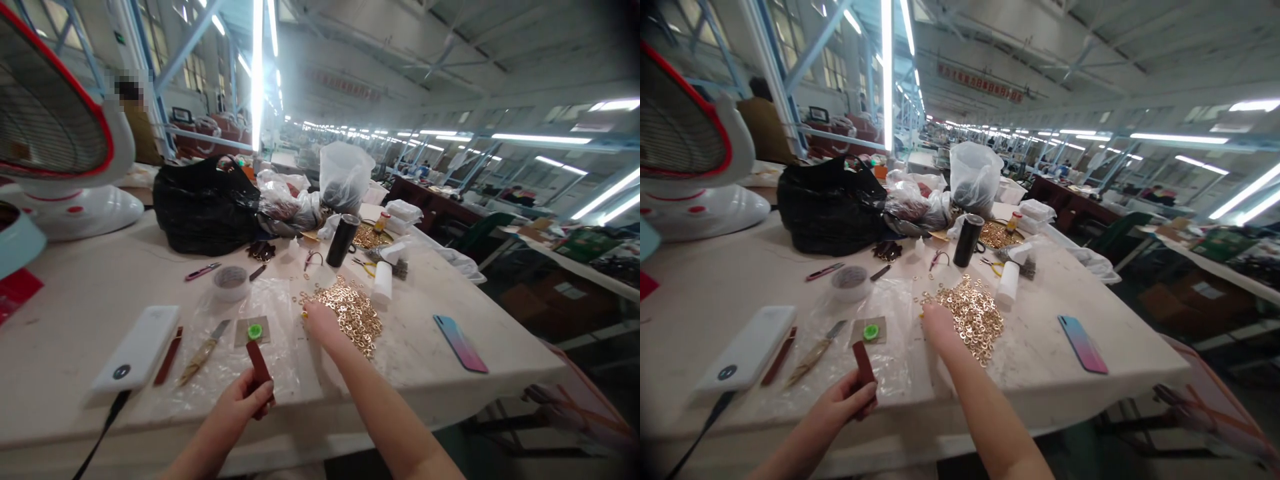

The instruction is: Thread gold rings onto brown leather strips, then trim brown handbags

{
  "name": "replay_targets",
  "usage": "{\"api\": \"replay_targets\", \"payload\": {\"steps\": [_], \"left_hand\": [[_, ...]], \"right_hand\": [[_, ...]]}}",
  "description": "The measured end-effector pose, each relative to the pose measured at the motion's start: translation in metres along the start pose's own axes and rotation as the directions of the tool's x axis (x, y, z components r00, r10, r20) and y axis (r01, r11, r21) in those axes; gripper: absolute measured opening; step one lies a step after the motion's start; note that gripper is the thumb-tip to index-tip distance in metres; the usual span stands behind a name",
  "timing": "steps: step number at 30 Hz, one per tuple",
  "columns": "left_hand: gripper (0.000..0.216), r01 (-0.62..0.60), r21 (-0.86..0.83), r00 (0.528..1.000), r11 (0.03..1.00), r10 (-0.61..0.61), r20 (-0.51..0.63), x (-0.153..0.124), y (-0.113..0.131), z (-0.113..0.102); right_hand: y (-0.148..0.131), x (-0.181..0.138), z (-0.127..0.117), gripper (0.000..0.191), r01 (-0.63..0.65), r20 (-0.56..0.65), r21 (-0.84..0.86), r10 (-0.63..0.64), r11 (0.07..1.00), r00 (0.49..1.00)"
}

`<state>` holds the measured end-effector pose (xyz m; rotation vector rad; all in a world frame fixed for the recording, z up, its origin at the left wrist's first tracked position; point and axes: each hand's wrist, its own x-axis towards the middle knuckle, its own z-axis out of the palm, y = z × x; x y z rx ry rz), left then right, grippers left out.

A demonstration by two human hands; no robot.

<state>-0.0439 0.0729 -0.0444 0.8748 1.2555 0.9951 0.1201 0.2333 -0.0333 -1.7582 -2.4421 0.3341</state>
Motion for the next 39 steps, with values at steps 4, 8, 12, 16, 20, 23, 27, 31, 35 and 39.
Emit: {"api": "replay_targets", "payload": {"steps": [4, 8, 12, 16, 20, 23, 27, 31, 35, 39], "left_hand": [[0.035, 0.005, 0.060, 0.999, 0.998, -0.002, -0.053, 0.001, 0.008, -0.018], [0.031, 0.016, 0.121, 0.997, 0.993, -0.007, -0.075, 0.002, 0.021, -0.025], [0.030, -0.029, 0.077, 0.989, 0.997, 0.039, -0.142, -0.001, 0.033, -0.021], [0.029, -0.137, -0.119, 0.969, 0.983, 0.108, -0.224, -0.014, 0.043, -0.008], [0.025, -0.106, -0.341, 0.985, 0.934, 0.053, -0.163, -0.026, 0.044, 0.005], [0.025, -0.002, -0.453, 0.995, 0.891, -0.043, -0.090, -0.031, 0.038, 0.009], [0.028, 0.067, -0.508, 0.992, 0.859, -0.112, -0.059, -0.033, 0.035, 0.007], [0.026, -0.108, -0.410, 0.978, 0.906, 0.022, -0.207, -0.034, 0.039, 0.006], [0.017, -0.331, -0.063, 0.917, 0.941, 0.305, -0.256, -0.033, 0.046, 0.005], [0.011, -0.373, 0.126, 0.887, 0.919, 0.393, -0.243, -0.033, 0.047, 0.002]], "right_hand": [[0.001, 0.021, 0.003, 0.013, -0.027, 0.065, 0.021, 0.025, 0.999, 0.998], [0.001, 0.011, -0.009, 0.004, -0.004, 0.058, 0.116, -0.003, 0.993, 0.998], [-0.017, -0.035, -0.021, 0.003, 0.088, -0.027, 0.260, -0.084, 0.962, 0.996], [-0.042, -0.092, -0.019, 0.013, 0.110, -0.038, 0.733, -0.120, 0.672, 0.992], [-0.060, -0.119, -0.017, 0.024, -0.021, 0.055, 0.973, -0.142, 0.230, 0.988], [-0.065, -0.123, -0.017, 0.028, -0.118, 0.130, 0.990, -0.163, 0.081, 0.978], [-0.067, -0.123, -0.013, 0.027, -0.228, 0.207, 0.969, -0.198, -0.090, 0.958], [-0.071, -0.122, -0.013, 0.026, -0.235, 0.194, 0.942, -0.185, -0.240, 0.963], [-0.076, -0.120, -0.017, 0.028, -0.326, 0.281, 0.905, -0.189, -0.275, 0.941], [-0.076, -0.119, -0.015, 0.029, -0.416, 0.361, 0.843, -0.214, -0.340, 0.907]]}}
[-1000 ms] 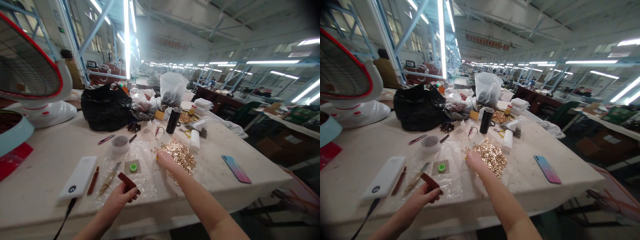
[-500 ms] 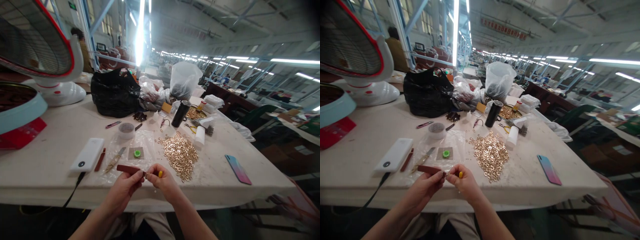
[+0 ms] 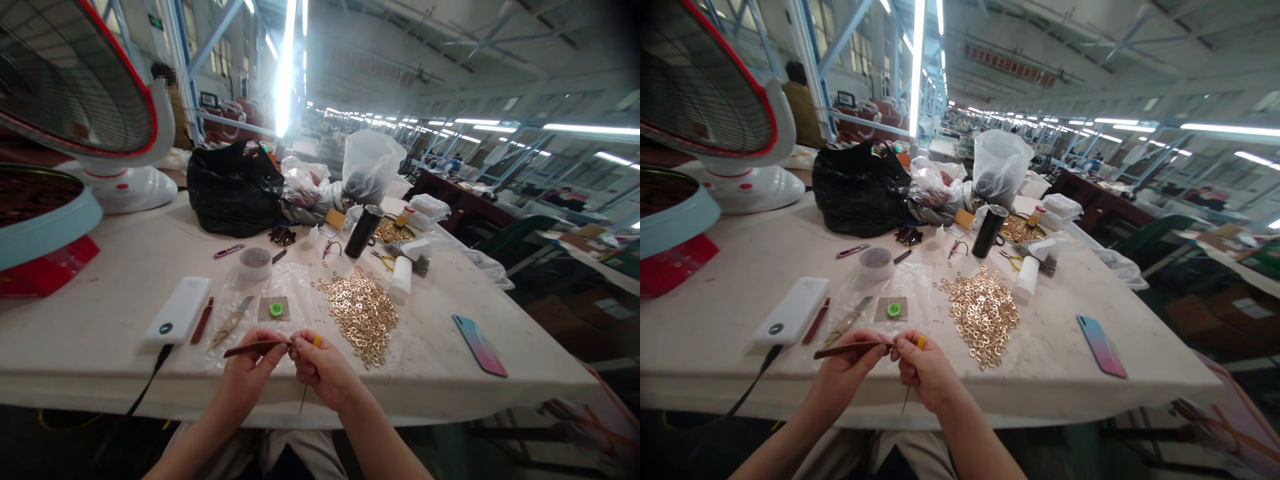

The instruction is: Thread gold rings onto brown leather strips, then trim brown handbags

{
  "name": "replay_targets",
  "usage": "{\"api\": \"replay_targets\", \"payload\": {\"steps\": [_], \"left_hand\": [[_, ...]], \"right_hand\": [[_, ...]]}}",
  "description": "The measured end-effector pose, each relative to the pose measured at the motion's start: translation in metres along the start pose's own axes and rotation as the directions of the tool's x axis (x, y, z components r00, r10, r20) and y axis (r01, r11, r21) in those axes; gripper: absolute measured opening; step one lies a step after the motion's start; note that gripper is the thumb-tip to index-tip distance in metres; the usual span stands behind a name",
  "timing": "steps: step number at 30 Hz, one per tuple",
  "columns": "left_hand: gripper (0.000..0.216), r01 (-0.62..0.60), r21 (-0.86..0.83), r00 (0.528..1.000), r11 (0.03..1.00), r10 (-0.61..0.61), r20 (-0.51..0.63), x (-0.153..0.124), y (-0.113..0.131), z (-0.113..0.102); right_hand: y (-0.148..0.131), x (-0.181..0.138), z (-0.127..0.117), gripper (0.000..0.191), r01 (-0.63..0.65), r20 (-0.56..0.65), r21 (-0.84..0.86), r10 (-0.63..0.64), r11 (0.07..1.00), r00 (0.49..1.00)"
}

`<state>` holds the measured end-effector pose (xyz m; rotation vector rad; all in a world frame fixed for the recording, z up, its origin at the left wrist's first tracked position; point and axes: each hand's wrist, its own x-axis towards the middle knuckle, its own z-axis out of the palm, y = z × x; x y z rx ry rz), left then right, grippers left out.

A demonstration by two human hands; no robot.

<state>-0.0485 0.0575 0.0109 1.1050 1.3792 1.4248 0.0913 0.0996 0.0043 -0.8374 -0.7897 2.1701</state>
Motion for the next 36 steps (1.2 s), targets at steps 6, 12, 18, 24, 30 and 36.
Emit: {"api": "replay_targets", "payload": {"steps": [6, 12, 18, 24, 30, 36], "left_hand": [[0.007, -0.044, 0.009, 0.999, 0.999, 0.044, 0.009, -0.003, -0.012, -0.003], [0.016, 0.034, -0.026, 0.999, 0.999, -0.035, -0.021, -0.001, -0.015, -0.002], [0.017, 0.068, -0.030, 0.996, 0.997, -0.070, -0.063, 0.004, -0.011, -0.007], [0.021, 0.136, -0.078, 0.990, 0.988, -0.138, -0.020, 0.002, -0.016, 0.000], [0.030, 0.415, -0.533, 0.896, 0.737, -0.434, 0.097, 0.001, -0.026, 0.016], [0.022, 0.467, -0.703, 0.831, 0.536, -0.537, 0.143, 0.000, -0.020, 0.017]], "right_hand": [[0.009, 0.000, -0.003, 0.030, 0.043, -0.024, 0.022, -0.042, 0.999, 0.999], [0.009, 0.009, -0.004, 0.030, 0.047, -0.082, 0.072, -0.041, 0.996, 0.996], [0.005, 0.015, -0.010, 0.031, -0.019, -0.147, 0.179, 0.046, 0.984, 0.988], [0.021, 0.017, -0.005, 0.032, 0.215, -0.157, -0.044, -0.220, 0.976, 0.963], [0.038, 0.016, -0.004, 0.029, 0.501, 0.056, -0.647, -0.619, 0.575, 0.783], [0.041, 0.006, -0.004, 0.037, 0.591, 0.268, -0.705, -0.625, 0.391, 0.733]]}}
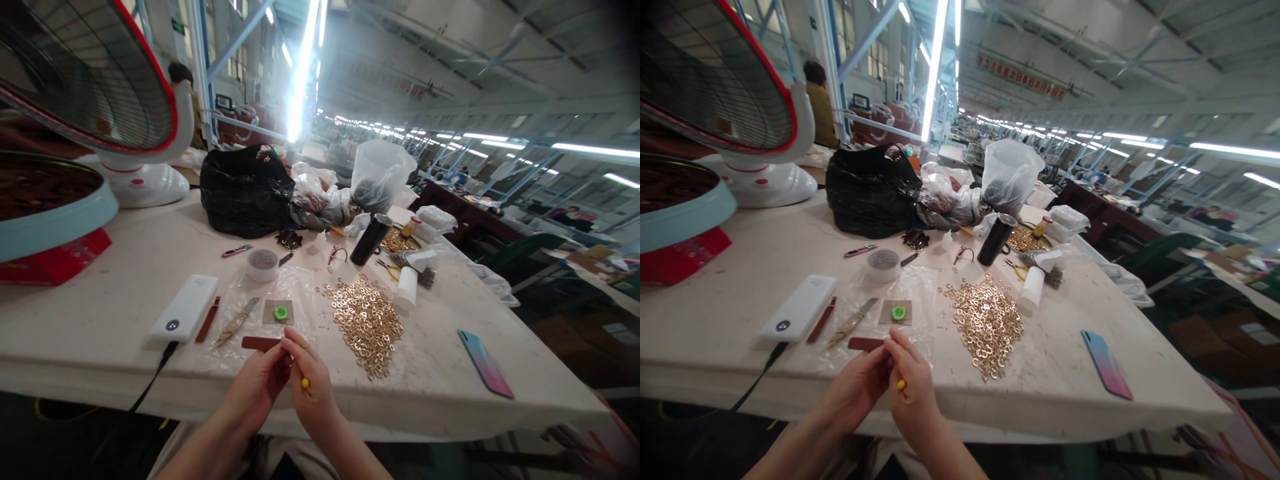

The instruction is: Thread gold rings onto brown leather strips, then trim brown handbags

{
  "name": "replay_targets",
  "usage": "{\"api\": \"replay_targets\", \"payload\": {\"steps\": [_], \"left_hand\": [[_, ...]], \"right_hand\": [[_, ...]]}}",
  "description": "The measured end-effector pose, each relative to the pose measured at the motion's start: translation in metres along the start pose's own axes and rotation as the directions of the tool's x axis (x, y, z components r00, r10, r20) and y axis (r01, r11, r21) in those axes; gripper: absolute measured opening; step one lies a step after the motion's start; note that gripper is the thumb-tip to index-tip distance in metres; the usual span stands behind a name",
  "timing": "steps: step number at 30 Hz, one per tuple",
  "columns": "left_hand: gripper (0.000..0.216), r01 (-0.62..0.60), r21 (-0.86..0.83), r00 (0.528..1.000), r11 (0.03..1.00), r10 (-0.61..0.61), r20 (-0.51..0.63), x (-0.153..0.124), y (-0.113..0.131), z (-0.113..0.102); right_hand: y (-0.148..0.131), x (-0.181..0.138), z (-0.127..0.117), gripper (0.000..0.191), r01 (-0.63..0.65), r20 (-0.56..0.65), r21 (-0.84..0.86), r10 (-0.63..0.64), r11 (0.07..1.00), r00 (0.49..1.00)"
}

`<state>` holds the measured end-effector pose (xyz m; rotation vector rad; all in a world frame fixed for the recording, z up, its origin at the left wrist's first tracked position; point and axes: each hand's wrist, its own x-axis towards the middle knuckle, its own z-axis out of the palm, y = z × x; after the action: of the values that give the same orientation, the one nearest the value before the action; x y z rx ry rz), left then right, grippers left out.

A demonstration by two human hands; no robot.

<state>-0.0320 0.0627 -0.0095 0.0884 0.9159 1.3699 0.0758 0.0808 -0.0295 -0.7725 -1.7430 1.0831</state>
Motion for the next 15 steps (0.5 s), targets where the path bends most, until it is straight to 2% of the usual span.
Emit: {"api": "replay_targets", "payload": {"steps": [3, 5, 7, 12, 15], "left_hand": [[0.016, 0.025, -0.021, 0.999, 0.999, -0.025, -0.028, -0.005, 0.002, 0.003], [0.014, 0.024, -0.018, 0.999, 1.000, -0.025, -0.046, -0.008, 0.002, 0.006], [0.014, 0.006, -0.026, 0.999, 1.000, -0.007, -0.049, -0.011, 0.001, 0.007], [0.014, -0.035, -0.044, 0.999, 0.998, 0.033, -0.033, -0.013, -0.004, 0.007], [0.006, 0.022, -0.074, 0.999, 0.997, -0.025, -0.035, -0.011, -0.004, 0.006]], "right_hand": [[-0.007, 0.002, 0.001, 0.031, -0.094, -0.078, 0.123, 0.104, 0.988, 0.992], [-0.011, 0.005, 0.002, 0.028, -0.186, -0.146, 0.239, 0.224, 0.953, 0.964], [-0.013, 0.009, 0.002, 0.025, -0.231, -0.161, 0.311, 0.291, 0.922, 0.943], [-0.010, 0.007, 0.002, 0.020, -0.168, -0.140, 0.263, 0.210, 0.950, 0.968], [-0.008, 0.001, 0.001, 0.022, -0.099, -0.174, 0.143, 0.123, 0.985, 0.977]]}}
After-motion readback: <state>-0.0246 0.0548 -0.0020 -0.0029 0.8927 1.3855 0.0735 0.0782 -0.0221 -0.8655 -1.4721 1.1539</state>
